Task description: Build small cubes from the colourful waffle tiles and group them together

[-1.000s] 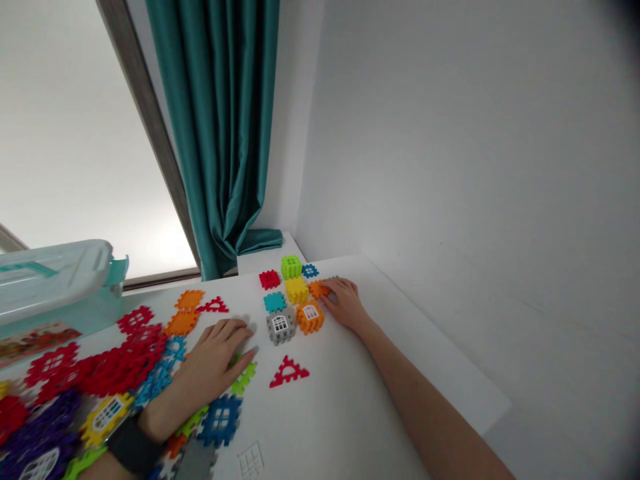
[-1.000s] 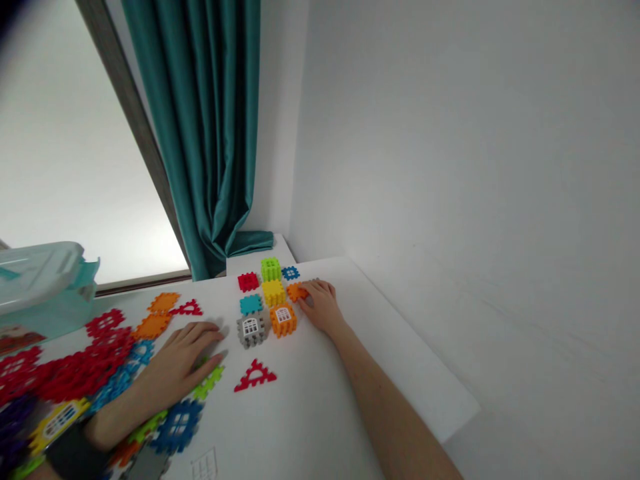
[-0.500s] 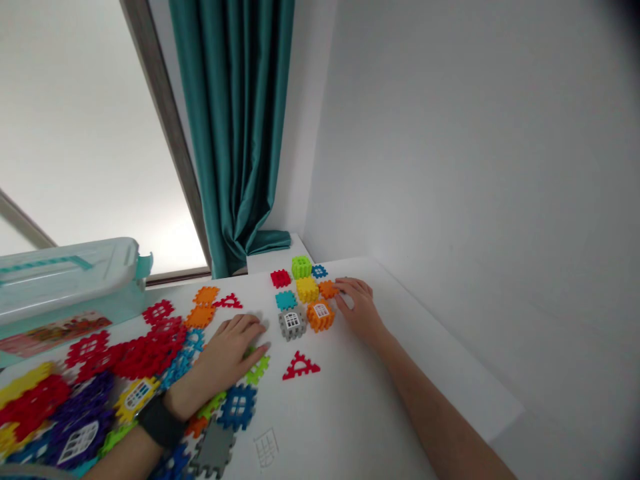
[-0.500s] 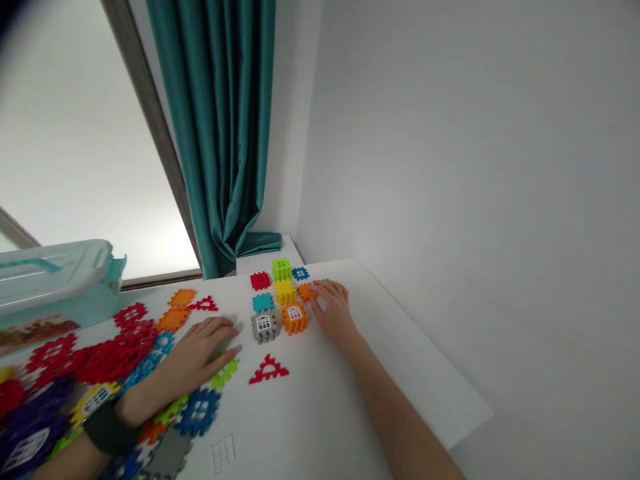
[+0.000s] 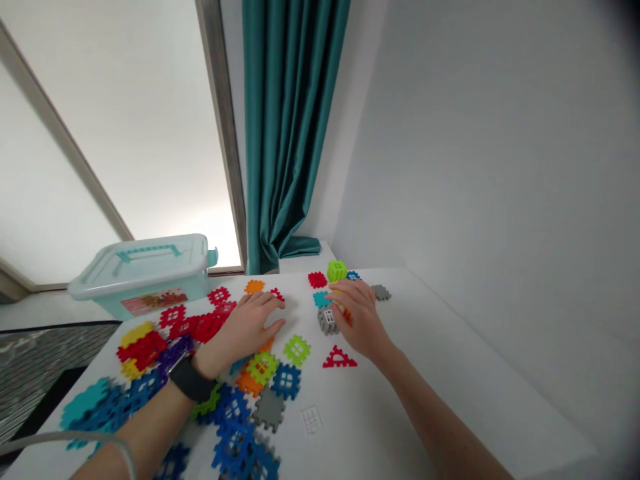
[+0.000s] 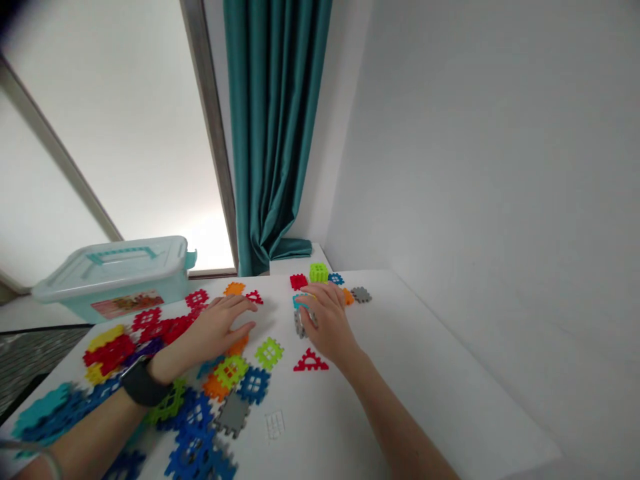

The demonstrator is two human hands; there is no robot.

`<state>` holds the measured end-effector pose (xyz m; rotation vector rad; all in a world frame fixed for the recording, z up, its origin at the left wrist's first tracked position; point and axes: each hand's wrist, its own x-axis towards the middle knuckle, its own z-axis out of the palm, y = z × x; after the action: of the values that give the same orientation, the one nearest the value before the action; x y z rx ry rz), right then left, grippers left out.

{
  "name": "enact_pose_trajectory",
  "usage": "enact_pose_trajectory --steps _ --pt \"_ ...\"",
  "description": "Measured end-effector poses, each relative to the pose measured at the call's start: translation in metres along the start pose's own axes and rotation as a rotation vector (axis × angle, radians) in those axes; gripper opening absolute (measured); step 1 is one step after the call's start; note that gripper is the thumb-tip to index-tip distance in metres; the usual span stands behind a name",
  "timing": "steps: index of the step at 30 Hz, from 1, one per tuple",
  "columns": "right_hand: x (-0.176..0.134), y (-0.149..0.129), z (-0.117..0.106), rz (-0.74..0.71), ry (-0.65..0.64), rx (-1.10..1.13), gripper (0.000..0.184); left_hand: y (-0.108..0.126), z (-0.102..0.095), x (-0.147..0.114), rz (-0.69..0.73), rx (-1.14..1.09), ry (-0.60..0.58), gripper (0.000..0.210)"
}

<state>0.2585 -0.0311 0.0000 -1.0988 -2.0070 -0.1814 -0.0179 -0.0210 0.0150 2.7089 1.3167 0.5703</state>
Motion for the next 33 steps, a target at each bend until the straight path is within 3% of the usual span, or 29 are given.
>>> enact_pose_trajectory --steps 14,20,27,33 --pt "0.017 -0.077 0.054 -0.076 -0.152 0.146 0.021 -0.039 -0.038 -0.073 -0.161 0.062 0.017 0.017" --pt "0.018 -0.106 0.074 -0.075 -0.248 0.228 0.02 -0.055 -0.032 -0.098 -0.169 0.085 0.007 0.018" --pt "0.011 -0.135 0.092 -0.047 -0.43 0.229 0.021 -0.062 -0.02 -0.107 -0.228 0.08 0.032 0.016" --pt "-0.011 -0.136 0.101 -0.058 -0.411 0.218 0.026 -0.072 -0.022 -0.12 -0.252 0.07 0.084 0.02"
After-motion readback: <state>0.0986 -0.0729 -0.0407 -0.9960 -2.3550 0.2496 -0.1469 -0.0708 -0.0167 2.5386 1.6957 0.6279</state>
